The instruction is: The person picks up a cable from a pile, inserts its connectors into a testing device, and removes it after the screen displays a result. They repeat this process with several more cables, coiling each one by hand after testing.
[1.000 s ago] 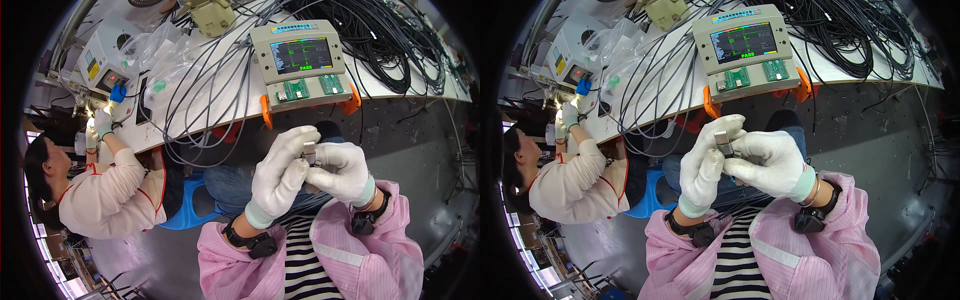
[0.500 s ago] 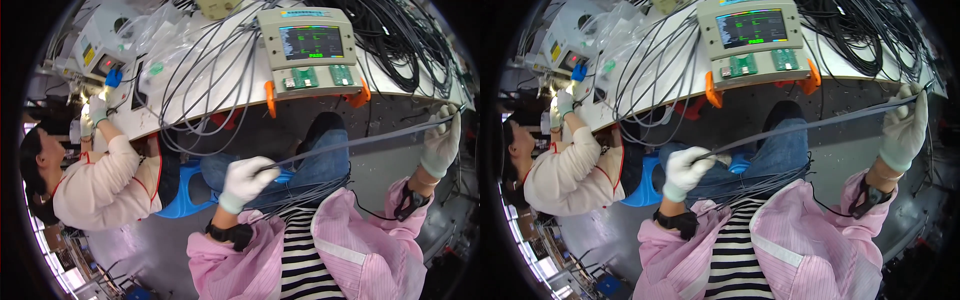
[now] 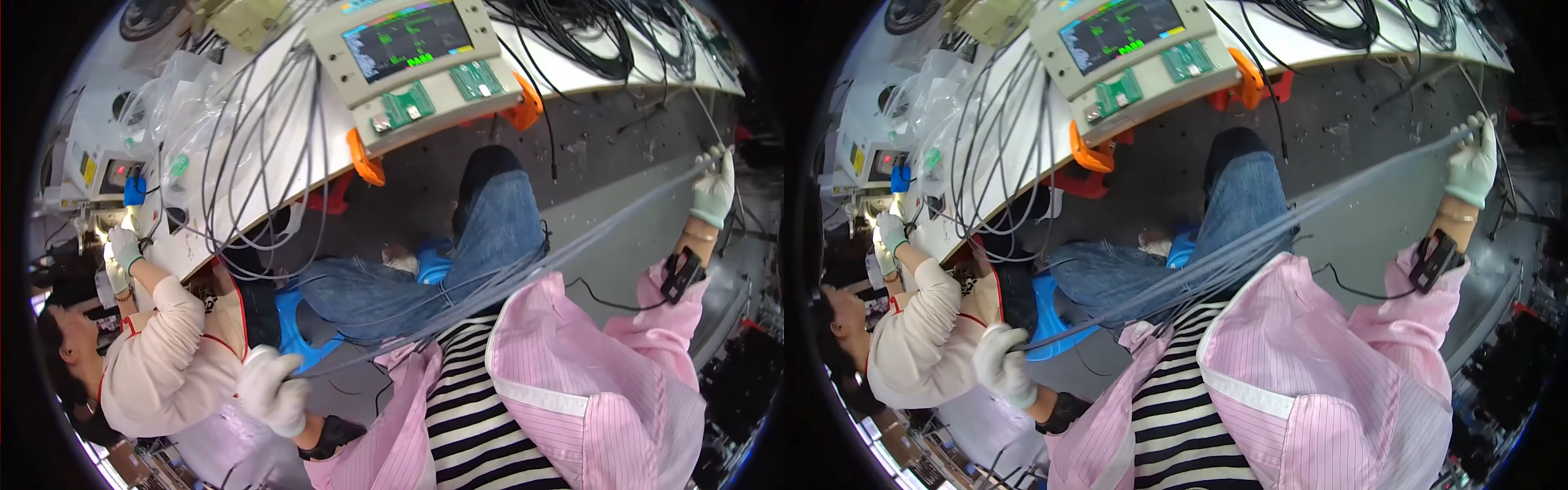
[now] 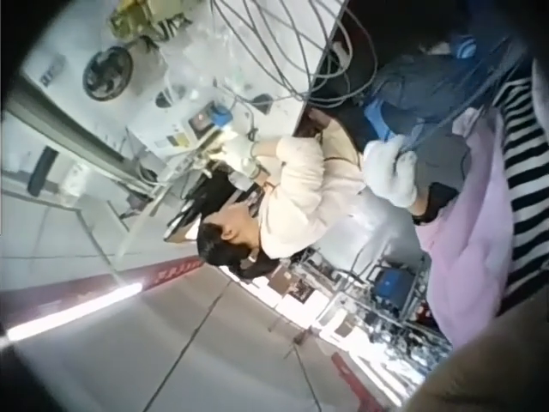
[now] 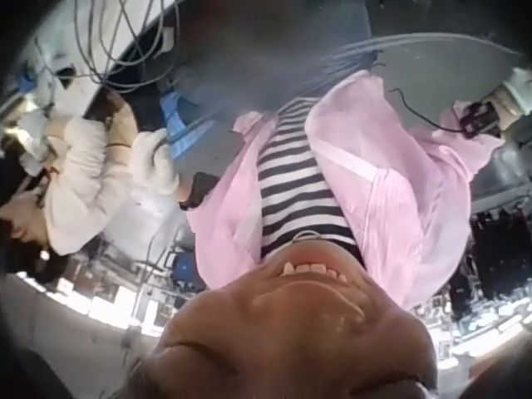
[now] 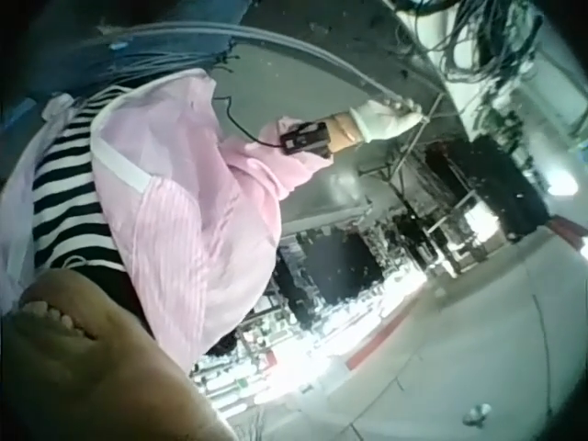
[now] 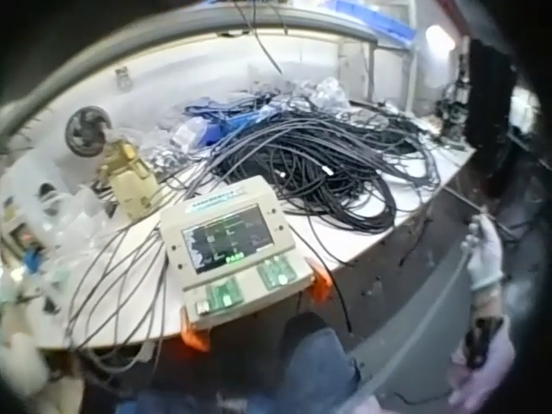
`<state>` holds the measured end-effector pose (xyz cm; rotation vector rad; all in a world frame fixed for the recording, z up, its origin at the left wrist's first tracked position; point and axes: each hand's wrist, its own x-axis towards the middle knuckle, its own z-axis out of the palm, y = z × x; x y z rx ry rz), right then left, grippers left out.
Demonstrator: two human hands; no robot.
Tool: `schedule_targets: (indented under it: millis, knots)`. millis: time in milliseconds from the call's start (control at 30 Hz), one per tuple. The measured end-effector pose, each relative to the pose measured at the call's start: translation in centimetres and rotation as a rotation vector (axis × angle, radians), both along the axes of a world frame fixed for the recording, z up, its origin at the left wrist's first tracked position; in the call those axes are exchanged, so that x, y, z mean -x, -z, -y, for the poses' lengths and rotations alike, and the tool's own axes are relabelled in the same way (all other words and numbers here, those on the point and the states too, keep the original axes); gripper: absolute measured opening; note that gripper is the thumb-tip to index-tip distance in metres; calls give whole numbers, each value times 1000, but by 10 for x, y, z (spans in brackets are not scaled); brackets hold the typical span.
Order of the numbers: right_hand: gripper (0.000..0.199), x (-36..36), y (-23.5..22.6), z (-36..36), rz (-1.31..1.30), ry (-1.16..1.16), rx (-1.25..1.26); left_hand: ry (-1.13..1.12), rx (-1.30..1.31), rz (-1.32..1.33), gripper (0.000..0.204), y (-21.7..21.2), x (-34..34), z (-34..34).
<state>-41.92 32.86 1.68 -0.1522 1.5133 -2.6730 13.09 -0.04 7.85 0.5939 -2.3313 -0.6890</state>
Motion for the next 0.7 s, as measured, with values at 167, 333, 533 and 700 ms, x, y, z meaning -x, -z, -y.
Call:
schedule_targets:
  millis: [167,333,533,700]
  knots:
    - [18,3,33,-2,89,153,-178,-361,49,200,26,-4,-61,-12]
    - [15,-15,90,-16,195,214,-668,-391,-611,481,24,76,-72,-35]
    - [23,-52,168,-45,502,213,-966,-502,-805,566,32,142,-70,-52]
    - [23,-66,208,-55,683,286,-664,-471,-847,640,33,157,-70,-43]
